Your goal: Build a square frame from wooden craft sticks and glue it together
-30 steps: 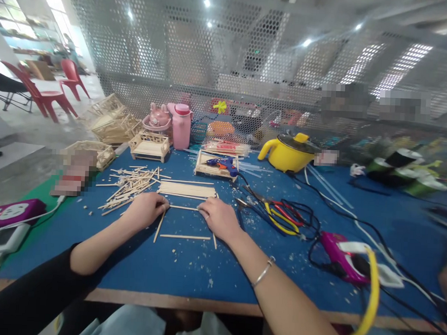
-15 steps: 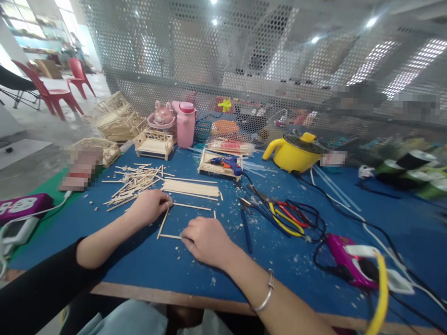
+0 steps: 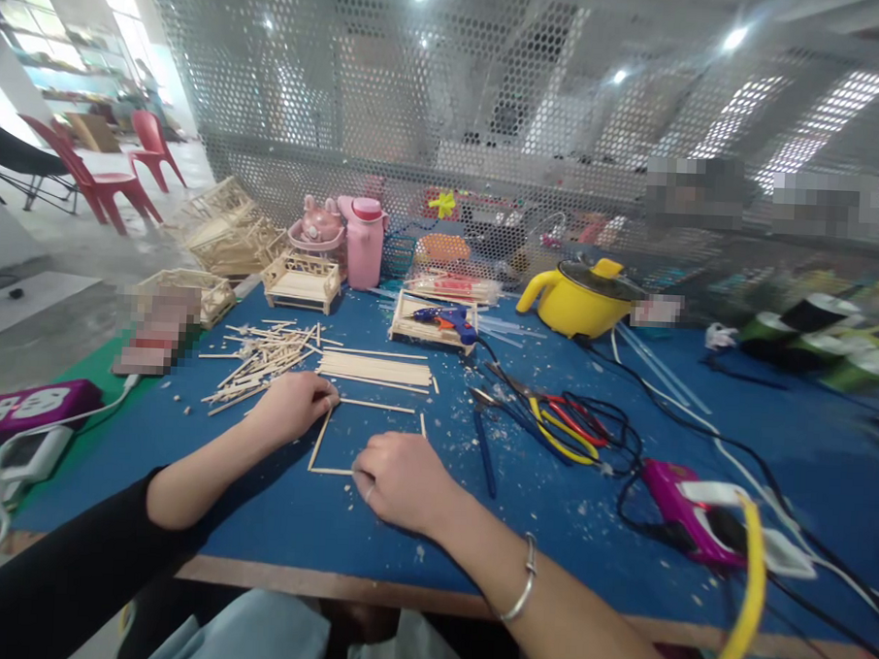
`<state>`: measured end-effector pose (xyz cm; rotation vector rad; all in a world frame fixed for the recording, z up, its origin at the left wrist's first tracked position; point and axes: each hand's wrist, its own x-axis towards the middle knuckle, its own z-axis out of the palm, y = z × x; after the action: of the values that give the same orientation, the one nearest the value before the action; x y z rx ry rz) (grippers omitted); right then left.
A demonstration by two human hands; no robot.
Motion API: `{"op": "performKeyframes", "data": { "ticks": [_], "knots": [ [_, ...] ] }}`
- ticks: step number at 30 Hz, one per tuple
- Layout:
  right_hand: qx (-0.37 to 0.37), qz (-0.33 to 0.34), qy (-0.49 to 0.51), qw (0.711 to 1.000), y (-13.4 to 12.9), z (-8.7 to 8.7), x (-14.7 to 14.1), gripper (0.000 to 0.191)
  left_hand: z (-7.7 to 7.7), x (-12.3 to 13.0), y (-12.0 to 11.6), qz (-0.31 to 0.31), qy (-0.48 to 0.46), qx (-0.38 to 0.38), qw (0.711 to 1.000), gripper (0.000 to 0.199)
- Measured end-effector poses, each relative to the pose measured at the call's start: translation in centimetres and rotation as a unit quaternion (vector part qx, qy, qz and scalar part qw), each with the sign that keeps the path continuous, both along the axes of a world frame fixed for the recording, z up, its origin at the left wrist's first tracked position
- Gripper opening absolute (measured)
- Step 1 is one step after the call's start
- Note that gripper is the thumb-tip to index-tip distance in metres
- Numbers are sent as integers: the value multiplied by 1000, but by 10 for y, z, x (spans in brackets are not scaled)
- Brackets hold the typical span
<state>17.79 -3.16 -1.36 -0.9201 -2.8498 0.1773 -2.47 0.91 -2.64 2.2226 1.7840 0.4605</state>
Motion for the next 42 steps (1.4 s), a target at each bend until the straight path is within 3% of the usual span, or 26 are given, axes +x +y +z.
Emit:
{"op": "performKeyframes", "data": {
  "ticks": [4,7,9,11,13,15,18,24,33,42],
  "knots": [
    [-11,-26,-6,1000,-6,-1,-4,20,1,0,0,3,0,-5,1000,24],
    [-32,-65,60,996,-8,5,6,21,1,0,0,3,0,-4,1000,24],
    [-43,-137,138,980,-5,11,22,23,0,0,0,1,2,-4,1000,25],
    [-45,-249,184,950,0,16,43,20,0,-1,0,-2,6,-3,1000,25],
    [-61,-327,154,930,5,18,61,19,0,-1,0,-8,8,0,1000,25],
    [-88,-356,83,927,7,15,70,27,0,-2,0,-11,5,-1,1000,25],
    [-100,-362,7,927,6,9,64,37,1,-2,0,-9,0,-4,1000,25],
    [-48,-369,-60,926,3,8,38,26,0,-2,0,-4,2,-6,1000,25],
    [-88,-349,-27,933,8,9,33,28,-2,-2,1,-6,-6,0,1000,24],
    [-82,-324,-19,942,7,6,34,29,-3,-2,1,-10,-6,6,1000,23]
  ]
}}
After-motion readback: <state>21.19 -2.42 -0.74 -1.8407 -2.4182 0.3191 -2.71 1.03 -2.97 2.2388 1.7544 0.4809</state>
